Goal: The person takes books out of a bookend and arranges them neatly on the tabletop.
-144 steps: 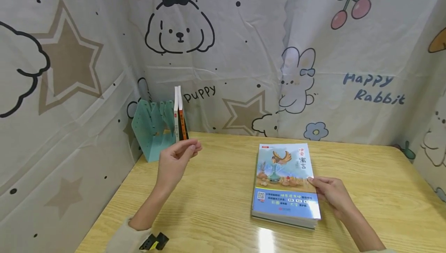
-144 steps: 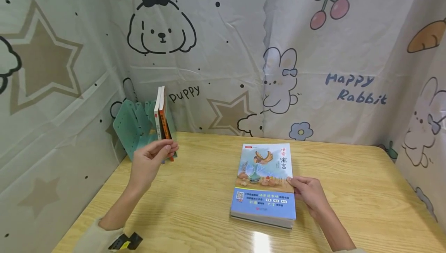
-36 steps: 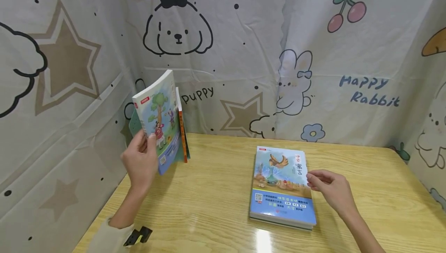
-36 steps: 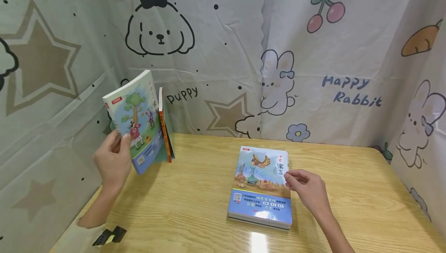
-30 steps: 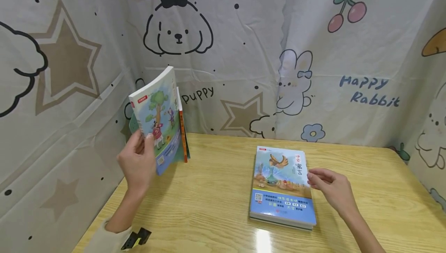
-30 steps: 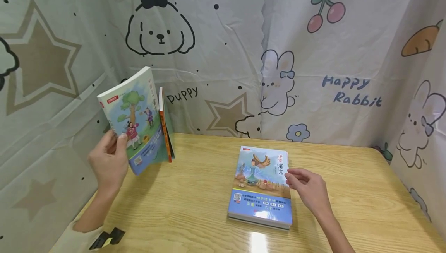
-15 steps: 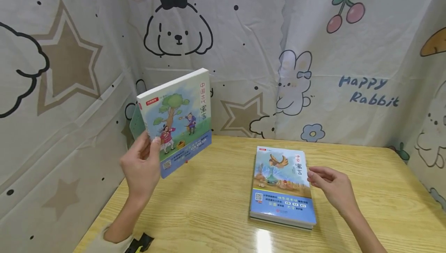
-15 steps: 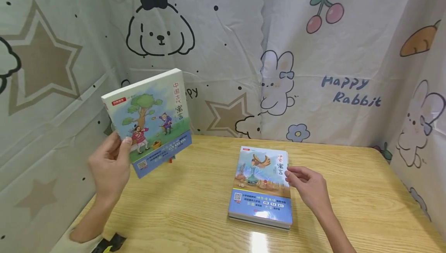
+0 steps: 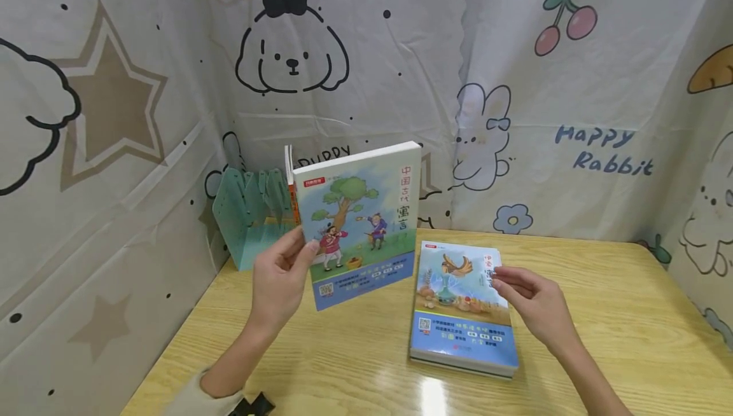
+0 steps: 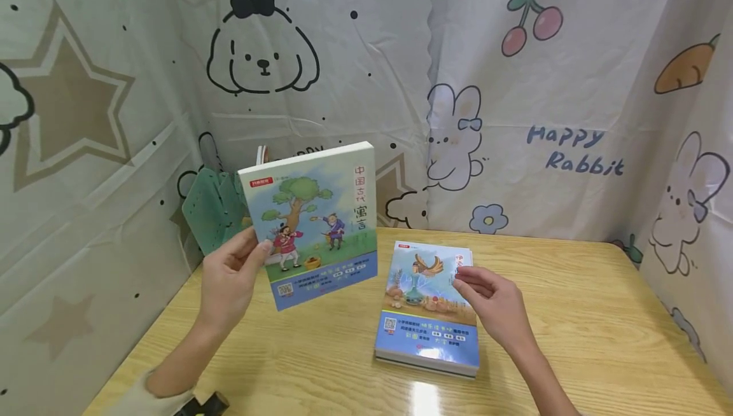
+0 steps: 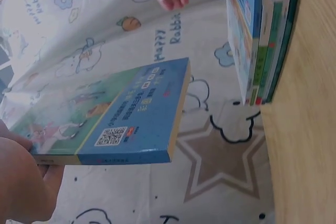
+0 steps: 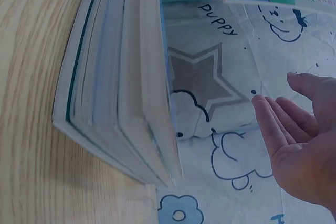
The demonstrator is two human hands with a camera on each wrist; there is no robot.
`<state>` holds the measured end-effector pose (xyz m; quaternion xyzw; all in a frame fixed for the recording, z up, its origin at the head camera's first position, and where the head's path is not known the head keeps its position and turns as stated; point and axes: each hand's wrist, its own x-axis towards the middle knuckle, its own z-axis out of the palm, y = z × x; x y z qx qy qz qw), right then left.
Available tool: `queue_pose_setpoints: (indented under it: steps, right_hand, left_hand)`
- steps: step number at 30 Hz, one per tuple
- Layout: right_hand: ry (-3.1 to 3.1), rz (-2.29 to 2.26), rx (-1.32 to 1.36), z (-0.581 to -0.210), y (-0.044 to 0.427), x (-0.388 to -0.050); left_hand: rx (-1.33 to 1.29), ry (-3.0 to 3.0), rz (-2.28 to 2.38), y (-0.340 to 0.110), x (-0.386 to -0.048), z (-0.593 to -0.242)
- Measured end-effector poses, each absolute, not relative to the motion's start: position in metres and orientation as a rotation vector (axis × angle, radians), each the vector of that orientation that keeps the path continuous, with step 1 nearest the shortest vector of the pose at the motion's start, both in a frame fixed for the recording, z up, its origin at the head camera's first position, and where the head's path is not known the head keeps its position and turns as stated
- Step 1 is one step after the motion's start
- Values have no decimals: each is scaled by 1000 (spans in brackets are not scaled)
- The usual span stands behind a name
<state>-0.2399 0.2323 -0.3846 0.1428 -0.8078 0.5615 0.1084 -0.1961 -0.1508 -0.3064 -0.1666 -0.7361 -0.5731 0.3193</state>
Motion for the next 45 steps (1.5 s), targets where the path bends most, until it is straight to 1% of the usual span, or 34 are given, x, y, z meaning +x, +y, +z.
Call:
queue_pose_setpoints:
  steps: [13,20,27,34,45]
  right_hand:
    - [-2281,1888,704,-373,201,-233]
    - [-2283,1930,691,-364,185,-226]
    - [-2278,1905,684,-367,183,-225]
    - [-2210,1721,683,-370,189,-225]
    - [-2184,1859,548,-373,201,-219]
  left_hand:
    - [-584,-1995,-1668,-123,-194,-310]
    - [-679,-2000,-1778,-115,-194,-313]
    - [-777,-2032,-1780,-110,-193,-317]
    - [-737,-2095,-1752,-104,-195,-317]
    - [-589,-2310,-1745,-103,-201,-315]
